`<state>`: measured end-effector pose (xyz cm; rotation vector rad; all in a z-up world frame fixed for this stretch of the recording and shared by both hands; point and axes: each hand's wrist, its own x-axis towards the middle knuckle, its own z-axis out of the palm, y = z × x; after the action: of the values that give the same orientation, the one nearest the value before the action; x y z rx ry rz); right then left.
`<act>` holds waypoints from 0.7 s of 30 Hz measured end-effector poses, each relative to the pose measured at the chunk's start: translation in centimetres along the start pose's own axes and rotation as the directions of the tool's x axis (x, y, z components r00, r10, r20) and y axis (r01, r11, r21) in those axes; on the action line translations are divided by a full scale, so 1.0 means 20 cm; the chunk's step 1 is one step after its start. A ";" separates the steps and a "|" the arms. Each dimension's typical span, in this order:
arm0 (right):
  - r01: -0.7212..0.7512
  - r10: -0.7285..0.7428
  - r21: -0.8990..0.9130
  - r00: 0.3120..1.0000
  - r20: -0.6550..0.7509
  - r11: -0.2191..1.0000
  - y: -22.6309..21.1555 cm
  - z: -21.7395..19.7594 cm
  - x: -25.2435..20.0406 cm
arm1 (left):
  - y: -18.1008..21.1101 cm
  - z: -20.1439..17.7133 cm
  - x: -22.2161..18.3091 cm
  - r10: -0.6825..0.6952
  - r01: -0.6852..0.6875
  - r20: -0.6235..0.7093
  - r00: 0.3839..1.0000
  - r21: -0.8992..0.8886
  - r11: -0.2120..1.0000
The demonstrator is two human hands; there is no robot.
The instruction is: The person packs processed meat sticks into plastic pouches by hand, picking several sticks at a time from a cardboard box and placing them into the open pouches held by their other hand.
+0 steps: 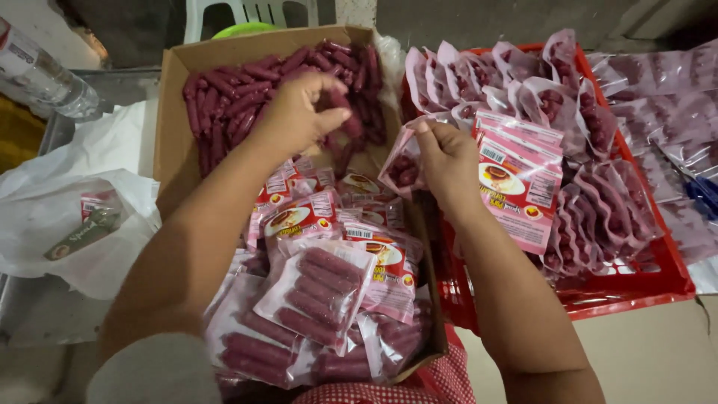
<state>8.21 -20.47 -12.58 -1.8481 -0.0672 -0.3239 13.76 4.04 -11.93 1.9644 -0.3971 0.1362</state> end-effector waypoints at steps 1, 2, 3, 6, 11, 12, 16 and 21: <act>0.002 -0.002 0.002 1.000 -0.003 1.000 0.02 0.00 0.01 | 0.03 0.03 -0.01 0.003 -0.003 0.001 1.000 0.002 1.000; -0.003 0.003 0.014 1.000 -0.002 1.000 0.03 0.01 0.01 | 0.07 0.05 -0.02 0.092 -0.093 -0.009 0.996 -0.008 0.996; -0.009 0.009 0.026 1.000 0.001 1.000 0.05 0.01 0.02 | 0.10 0.08 -0.04 0.180 -0.180 -0.020 0.983 -0.017 0.983; 0.021 -0.022 0.052 1.000 0.018 0.998 0.08 0.01 0.02 | 0.18 0.25 -0.18 0.183 -0.194 0.065 0.981 0.383 0.903; 0.039 -0.040 0.013 0.997 0.066 0.999 0.01 0.04 -0.02 | 0.03 0.42 -0.17 0.686 -0.633 0.102 0.721 0.499 0.592; -0.011 0.007 0.041 0.997 0.078 0.999 -0.02 0.04 -0.05 | 0.05 0.42 -0.18 0.692 -0.618 0.126 0.711 0.581 0.529; -0.100 0.082 0.143 0.989 0.125 0.985 -0.04 0.09 -0.07 | -0.54 0.51 -0.04 0.614 -0.646 0.203 0.763 0.199 0.737; 0.092 -0.091 0.394 0.996 -0.021 0.915 0.03 -0.02 0.03 | -0.05 0.26 -0.12 0.135 -0.186 0.273 0.952 0.167 0.968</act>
<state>8.87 -21.05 -12.79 -1.4450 -0.2045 -0.3497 11.46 0.13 -15.63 2.1458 -0.7418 0.0202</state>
